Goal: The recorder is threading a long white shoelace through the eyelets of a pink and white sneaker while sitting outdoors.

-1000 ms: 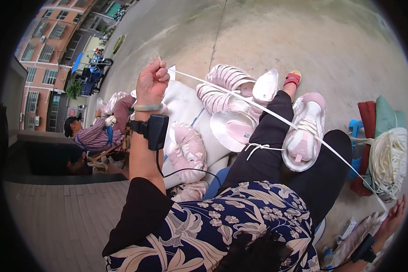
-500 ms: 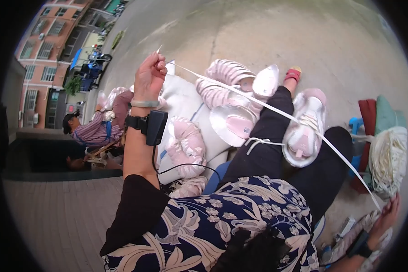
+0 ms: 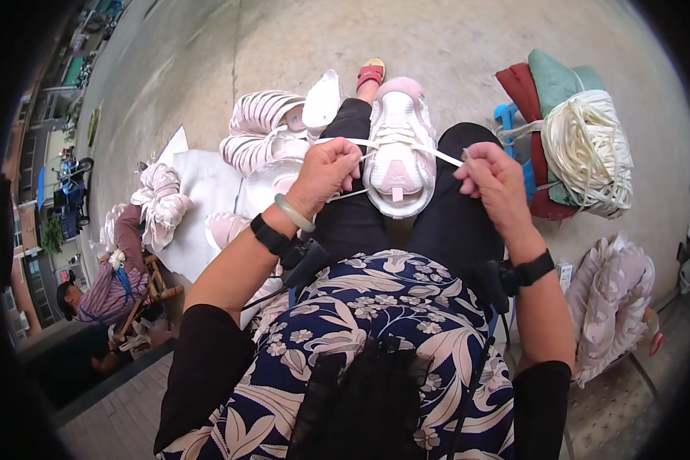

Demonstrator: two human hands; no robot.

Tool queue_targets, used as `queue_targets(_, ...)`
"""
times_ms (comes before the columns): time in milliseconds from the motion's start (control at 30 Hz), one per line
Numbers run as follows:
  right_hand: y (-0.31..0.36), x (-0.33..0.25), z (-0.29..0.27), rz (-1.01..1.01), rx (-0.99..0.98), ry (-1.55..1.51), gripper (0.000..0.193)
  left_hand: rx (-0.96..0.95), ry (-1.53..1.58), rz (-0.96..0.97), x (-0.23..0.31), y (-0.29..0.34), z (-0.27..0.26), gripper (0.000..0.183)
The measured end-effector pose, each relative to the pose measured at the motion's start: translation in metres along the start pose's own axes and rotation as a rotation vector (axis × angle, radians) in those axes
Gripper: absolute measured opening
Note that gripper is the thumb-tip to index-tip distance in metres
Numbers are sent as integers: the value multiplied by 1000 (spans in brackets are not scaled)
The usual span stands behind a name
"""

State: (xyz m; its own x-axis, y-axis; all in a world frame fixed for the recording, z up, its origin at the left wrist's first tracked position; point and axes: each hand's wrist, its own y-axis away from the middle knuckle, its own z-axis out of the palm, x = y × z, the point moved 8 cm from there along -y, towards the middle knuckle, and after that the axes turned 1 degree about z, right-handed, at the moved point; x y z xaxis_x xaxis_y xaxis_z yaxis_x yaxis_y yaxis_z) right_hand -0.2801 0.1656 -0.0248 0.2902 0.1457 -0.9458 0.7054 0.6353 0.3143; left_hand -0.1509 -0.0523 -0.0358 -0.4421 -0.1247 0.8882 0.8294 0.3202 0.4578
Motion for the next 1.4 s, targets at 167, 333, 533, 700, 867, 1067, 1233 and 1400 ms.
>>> queue_targets(167,-8,13,24,17,-44,-11,11,144,-665,547,26,-1,26,10)
queue_targets(333,-9,12,28,-30,15,100,10,123,-1091,813,41,10,46,8)
queue_targets(533,-11,4,29,-58,45,130,11,191,-1094,845,46,8,47,9)
queue_targets(700,-16,-15,42,-474,87,424,16,207,-1123,753,48,2,53,6)
queue_targets(867,-19,-21,61,-594,51,601,16,214,-1070,707,38,-9,43,9)
queue_targets(1067,-25,-19,78,-536,-39,759,20,96,-678,663,25,-19,31,7)
queue_targets(1233,-29,-13,79,-594,4,869,22,67,-816,766,37,-16,41,6)
queue_targets(1400,-30,-9,79,-552,26,836,18,44,-684,785,33,-19,41,8)
